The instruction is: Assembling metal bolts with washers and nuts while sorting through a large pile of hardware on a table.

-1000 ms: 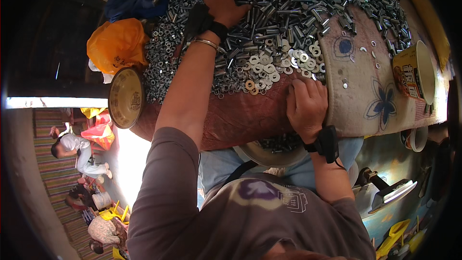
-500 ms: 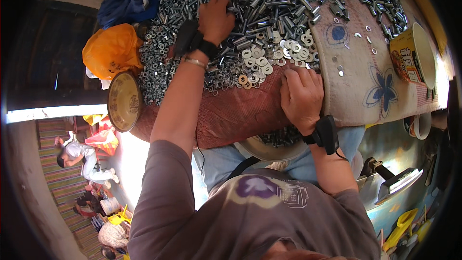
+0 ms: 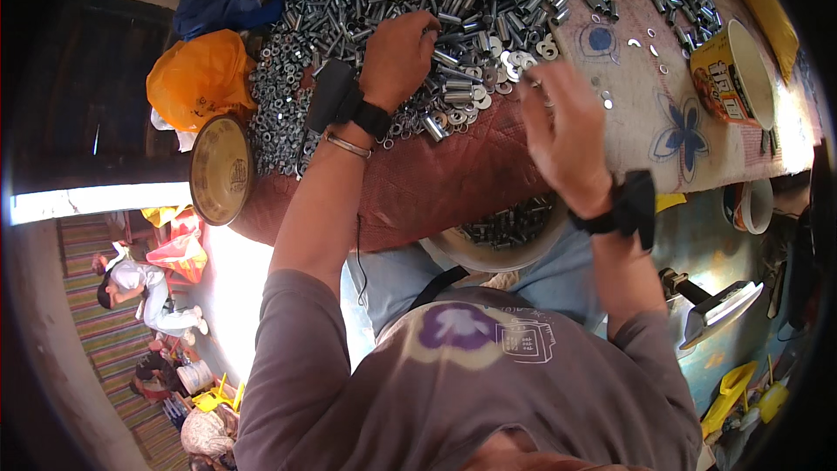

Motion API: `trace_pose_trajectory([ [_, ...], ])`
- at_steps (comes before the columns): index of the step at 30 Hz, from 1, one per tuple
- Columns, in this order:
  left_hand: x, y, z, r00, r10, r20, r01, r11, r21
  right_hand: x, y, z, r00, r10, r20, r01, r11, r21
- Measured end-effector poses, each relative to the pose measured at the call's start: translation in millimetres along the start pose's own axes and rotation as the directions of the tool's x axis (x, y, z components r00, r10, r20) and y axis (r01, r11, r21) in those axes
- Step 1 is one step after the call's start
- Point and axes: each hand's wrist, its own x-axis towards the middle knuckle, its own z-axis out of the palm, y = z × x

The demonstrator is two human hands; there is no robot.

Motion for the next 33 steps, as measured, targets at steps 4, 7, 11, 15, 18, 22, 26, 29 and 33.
trace_pose_trajectory([
  [4, 0.0, 1.9, -4.9, 0.999, 0.0, -0.048, -0.002, 1.0, -0.028, 49.3, 8.6, -6.1, 0.983, 0.181, -0.006, -0.177, 0.967, 0.183],
  [7, 0.2, 1.8, -4.0, 0.999, -0.011, -0.05, 0.009, 0.999, -0.049, 62.3, 27.7, 10.9, 0.988, 0.132, -0.082, -0.106, 0.958, 0.265],
  [11, -2.4, -8.9, -5.7, 0.995, 0.0, -0.103, -0.002, 1.0, -0.028, 51.6, 40.4, 32.0, 0.982, 0.187, 0.008, -0.183, 0.955, 0.233],
  [15, -4.5, -8.8, -5.5, 0.981, -0.171, -0.088, 0.119, 0.898, -0.423, 35.6, 44.8, 37.5, 0.959, 0.268, 0.09, -0.282, 0.932, 0.227],
  [18, -5.0, 0.5, -9.8, 0.966, -0.259, -0.001, 0.197, 0.737, -0.647, 33.1, 44.0, 40.1, 0.94, 0.297, 0.166, -0.333, 0.904, 0.268],
  [22, -12.7, 19.1, -7.0, 0.947, -0.303, 0.106, 0.238, 0.439, -0.867, 31.0, 38.2, 46.9, 0.977, 0.172, 0.124, -0.204, 0.923, 0.326],
  [26, -18.1, 37.3, 1.1, 0.932, -0.351, 0.094, 0.206, 0.298, -0.932, 26.4, 35.9, 54.8, 0.987, 0.101, 0.122, -0.133, 0.947, 0.291],
  [29, -21.0, 34.1, 3.6, 0.906, -0.42, 0.063, 0.233, 0.368, -0.9, 24.8, 39.8, 56.9, 0.992, 0.091, 0.084, -0.11, 0.959, 0.26],
  [33, -8.7, 16.6, 5.3, 0.92, -0.376, -0.109, 0.203, 0.697, -0.688, 27.2, 36.0, 52.2, 0.965, 0.243, 0.103, -0.264, 0.899, 0.35],
])
